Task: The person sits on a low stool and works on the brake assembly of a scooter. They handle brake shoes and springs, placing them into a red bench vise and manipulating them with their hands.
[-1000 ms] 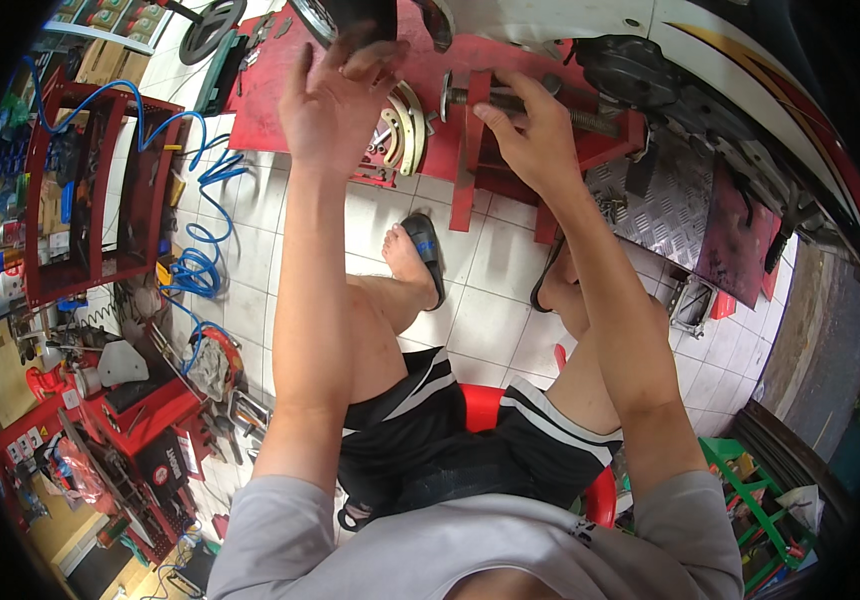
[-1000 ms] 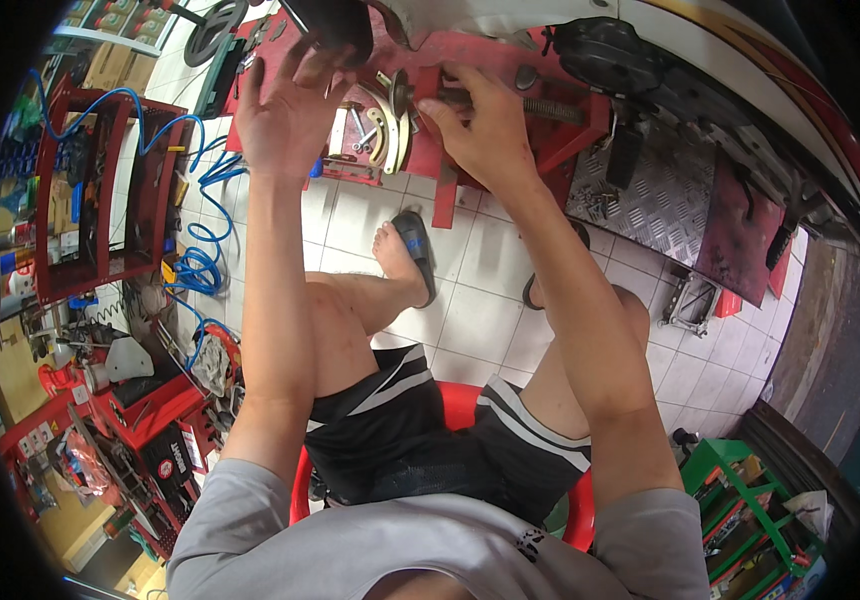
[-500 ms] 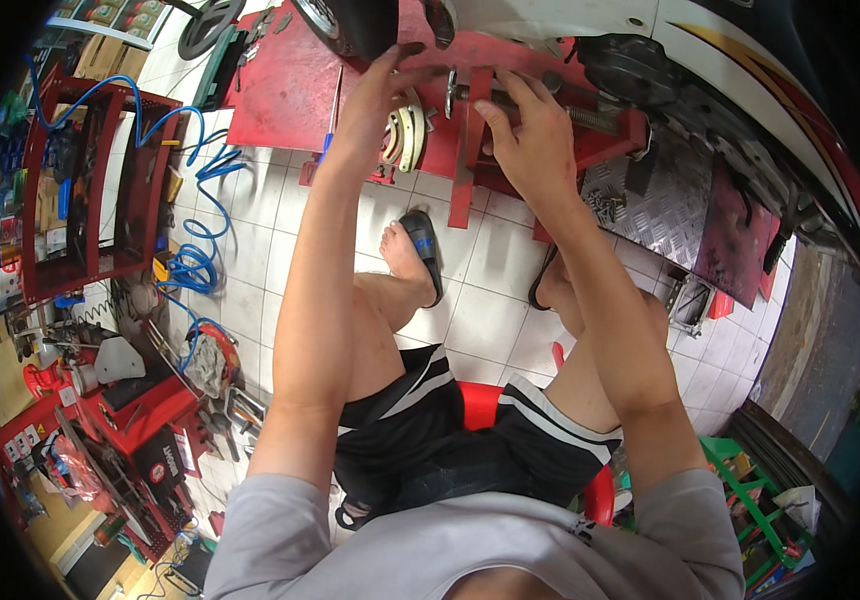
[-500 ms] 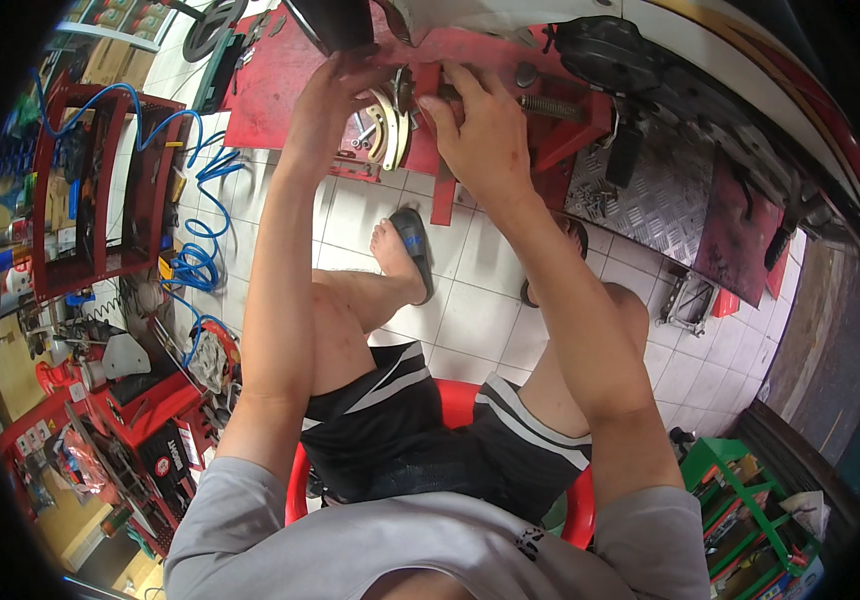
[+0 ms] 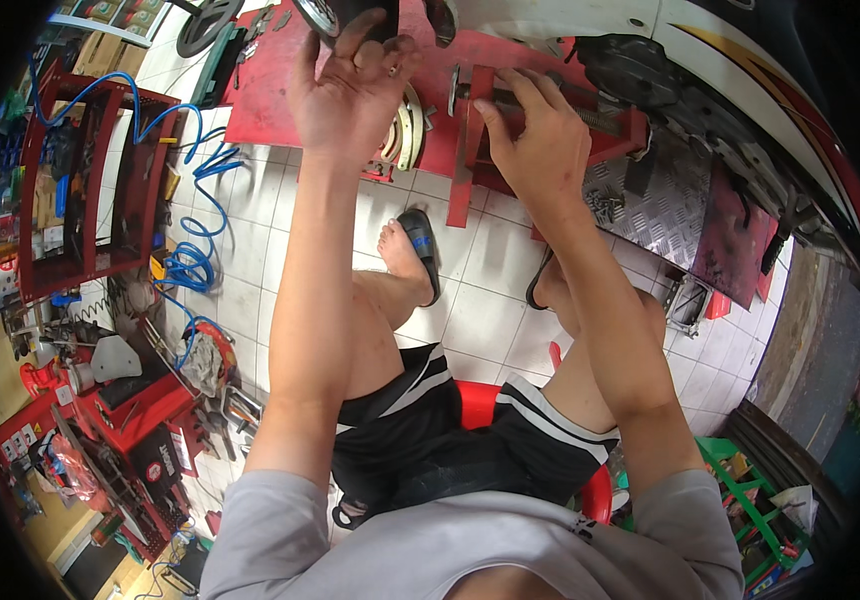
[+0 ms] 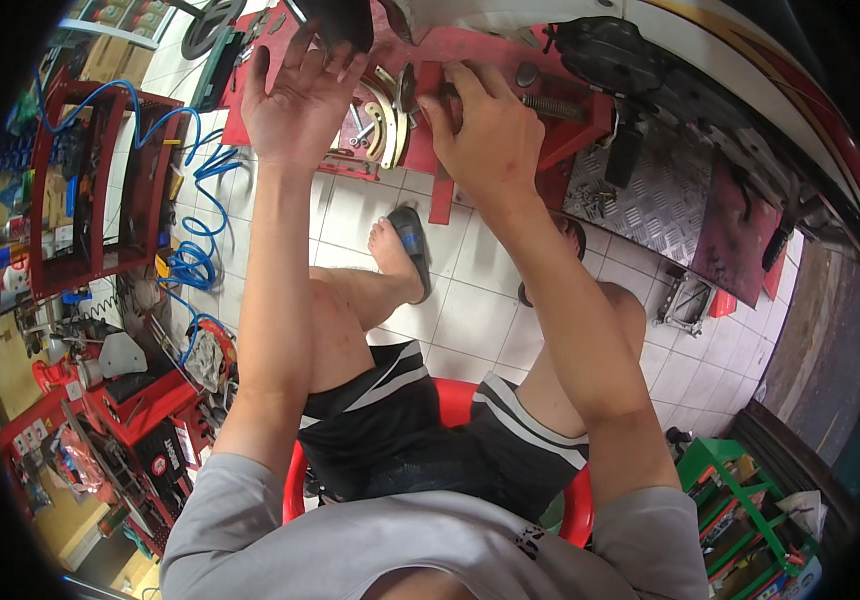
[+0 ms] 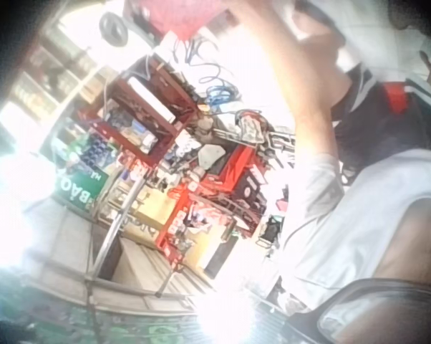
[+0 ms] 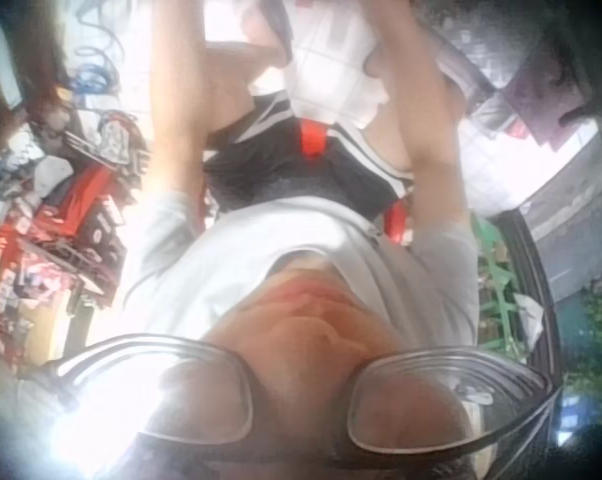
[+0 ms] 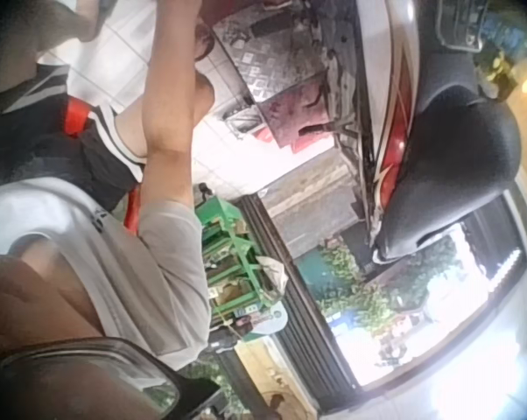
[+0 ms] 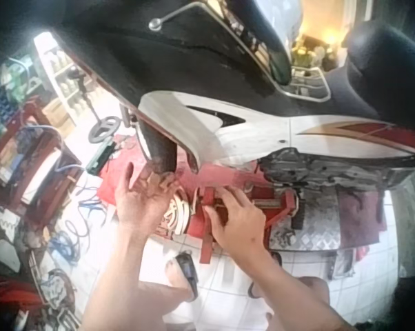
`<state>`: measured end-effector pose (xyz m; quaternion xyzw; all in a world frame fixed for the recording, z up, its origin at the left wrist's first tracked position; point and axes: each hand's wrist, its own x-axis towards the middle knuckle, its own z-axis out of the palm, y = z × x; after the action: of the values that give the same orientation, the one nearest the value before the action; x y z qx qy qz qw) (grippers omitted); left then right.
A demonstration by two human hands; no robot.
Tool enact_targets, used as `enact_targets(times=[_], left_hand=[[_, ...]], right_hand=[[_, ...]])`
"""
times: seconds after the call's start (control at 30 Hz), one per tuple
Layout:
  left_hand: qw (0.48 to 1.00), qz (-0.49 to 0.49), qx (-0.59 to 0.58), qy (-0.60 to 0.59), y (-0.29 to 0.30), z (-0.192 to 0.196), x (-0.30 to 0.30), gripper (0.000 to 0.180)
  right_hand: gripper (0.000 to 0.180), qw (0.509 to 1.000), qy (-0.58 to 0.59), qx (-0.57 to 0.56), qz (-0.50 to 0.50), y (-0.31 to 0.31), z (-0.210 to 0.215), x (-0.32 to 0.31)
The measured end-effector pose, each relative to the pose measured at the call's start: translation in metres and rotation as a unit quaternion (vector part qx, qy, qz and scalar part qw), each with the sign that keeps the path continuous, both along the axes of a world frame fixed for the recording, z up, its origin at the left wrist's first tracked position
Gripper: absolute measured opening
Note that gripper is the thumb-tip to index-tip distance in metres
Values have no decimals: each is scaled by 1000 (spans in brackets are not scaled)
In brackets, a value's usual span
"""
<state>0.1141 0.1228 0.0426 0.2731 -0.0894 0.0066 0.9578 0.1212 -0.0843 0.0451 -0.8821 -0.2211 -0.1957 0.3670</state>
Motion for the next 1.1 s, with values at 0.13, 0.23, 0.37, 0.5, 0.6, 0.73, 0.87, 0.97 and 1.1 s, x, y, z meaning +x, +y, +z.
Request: enact_targets(times=[0.13, 0.23, 0.37, 0.5, 0.6, 0.73, 0.87, 0.97, 1.1], left_hand=[[927, 85, 324, 167, -13, -2, -1, 52], [966, 23, 230, 111, -18, 1, -3, 54], [991, 44, 113, 53, -2, 4, -2, 58], [879, 126, 442, 131, -24, 8, -5, 51], [994, 12, 104, 16, -12, 7, -4, 50], [961, 95, 246, 86, -15, 13, -3, 51], [941, 85, 316, 90, -24, 4, -4, 52], [990, 51, 128, 40, -9, 12, -4, 53], [908, 96, 386, 133, -30, 5, -3, 52]], right_hand=[[40, 999, -24, -3, 21, -1, 6, 5], [41, 996, -69, -28, 45, -3, 4, 13], [40, 995, -70, -19, 71, -4, 0, 18], [39, 994, -73, -25, 82, -5, -3, 22], [38, 993, -77, -24, 83, -4, -2, 21], [38, 994, -79, -25, 77, -6, -3, 21], [39, 993, -83, -28, 78, -4, -4, 23], [38, 994, -75, -32, 76, -7, -3, 22], [38, 994, -75, -33, 77, -5, -2, 21]])
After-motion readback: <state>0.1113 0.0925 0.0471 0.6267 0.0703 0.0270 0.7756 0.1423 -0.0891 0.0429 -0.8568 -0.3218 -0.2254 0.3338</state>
